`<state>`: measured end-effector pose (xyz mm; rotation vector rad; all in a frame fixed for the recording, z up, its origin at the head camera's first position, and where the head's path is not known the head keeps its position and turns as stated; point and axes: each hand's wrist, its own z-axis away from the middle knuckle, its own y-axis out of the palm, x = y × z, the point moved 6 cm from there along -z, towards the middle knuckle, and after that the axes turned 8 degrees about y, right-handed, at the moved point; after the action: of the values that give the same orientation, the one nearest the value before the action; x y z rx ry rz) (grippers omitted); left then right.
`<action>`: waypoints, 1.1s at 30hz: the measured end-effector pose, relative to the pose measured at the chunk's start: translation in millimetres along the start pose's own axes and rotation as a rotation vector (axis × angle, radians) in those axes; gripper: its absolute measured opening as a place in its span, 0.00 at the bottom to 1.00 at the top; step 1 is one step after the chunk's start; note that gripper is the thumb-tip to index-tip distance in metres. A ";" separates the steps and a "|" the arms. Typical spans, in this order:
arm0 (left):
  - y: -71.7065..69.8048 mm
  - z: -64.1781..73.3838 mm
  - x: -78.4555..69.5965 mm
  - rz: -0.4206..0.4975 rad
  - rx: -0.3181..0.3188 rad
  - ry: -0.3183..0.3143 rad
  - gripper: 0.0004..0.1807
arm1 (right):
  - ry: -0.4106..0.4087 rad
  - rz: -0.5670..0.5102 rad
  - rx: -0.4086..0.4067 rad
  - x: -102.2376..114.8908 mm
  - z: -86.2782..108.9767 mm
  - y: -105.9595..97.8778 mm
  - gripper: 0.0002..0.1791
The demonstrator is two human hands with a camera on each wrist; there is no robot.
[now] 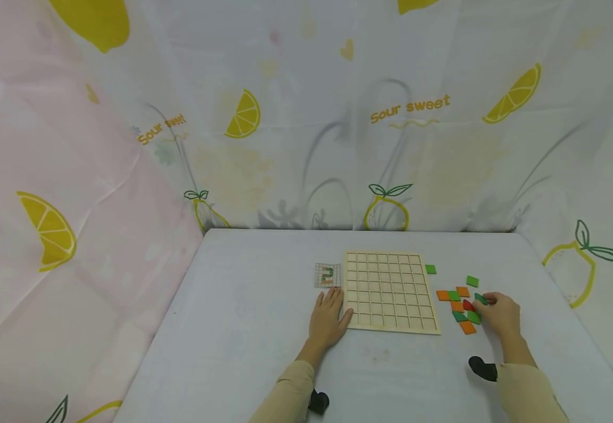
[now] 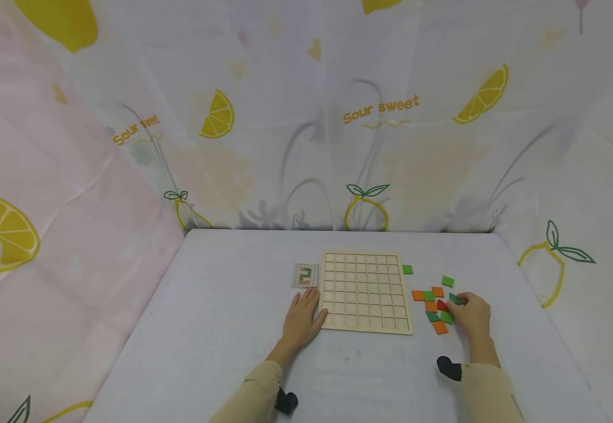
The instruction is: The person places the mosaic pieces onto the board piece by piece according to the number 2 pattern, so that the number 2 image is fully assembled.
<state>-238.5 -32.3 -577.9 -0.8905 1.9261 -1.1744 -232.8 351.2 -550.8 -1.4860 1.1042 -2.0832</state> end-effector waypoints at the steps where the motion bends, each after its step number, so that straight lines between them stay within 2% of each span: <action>1: 0.0 -0.1 0.0 0.000 -0.003 0.001 0.30 | 0.010 -0.011 -0.004 -0.4 0.3 -0.1 0.23; 7: 1.5 -0.7 0.2 -0.006 -0.001 0.005 0.30 | 0.018 -0.074 -0.073 5.4 2.1 -2.3 0.22; 11: 2.1 -1.3 1.6 -0.021 -0.005 0.002 0.30 | -0.035 -0.147 -0.147 23.7 0.0 -1.2 0.20; 15: 1.0 -0.9 1.9 -0.014 -0.006 -0.005 0.30 | -0.102 -0.203 -0.169 48.7 -3.3 9.1 0.18; 20: 0.7 -0.3 0.9 -0.001 -0.002 -0.001 0.30 | -0.127 -0.281 -0.119 77.9 -6.5 32.2 0.17; 24: 1.5 -0.9 1.2 -0.005 0.009 -0.006 0.30 | -0.166 -0.294 -0.082 96.5 -9.2 51.6 0.17; 29: 2.5 -1.0 1.7 -0.001 0.019 -0.012 0.30 | -0.248 -0.301 -0.064 112.5 -11.9 70.8 0.16; 33: 1.3 -0.7 0.8 0.000 0.009 -0.006 0.30 | -0.279 -0.330 -0.033 120.4 -13.6 84.3 0.15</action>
<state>-239.7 -32.1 -579.1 -0.8886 1.9149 -1.1777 -304.3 222.5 -540.3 -2.0174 0.8369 -1.9785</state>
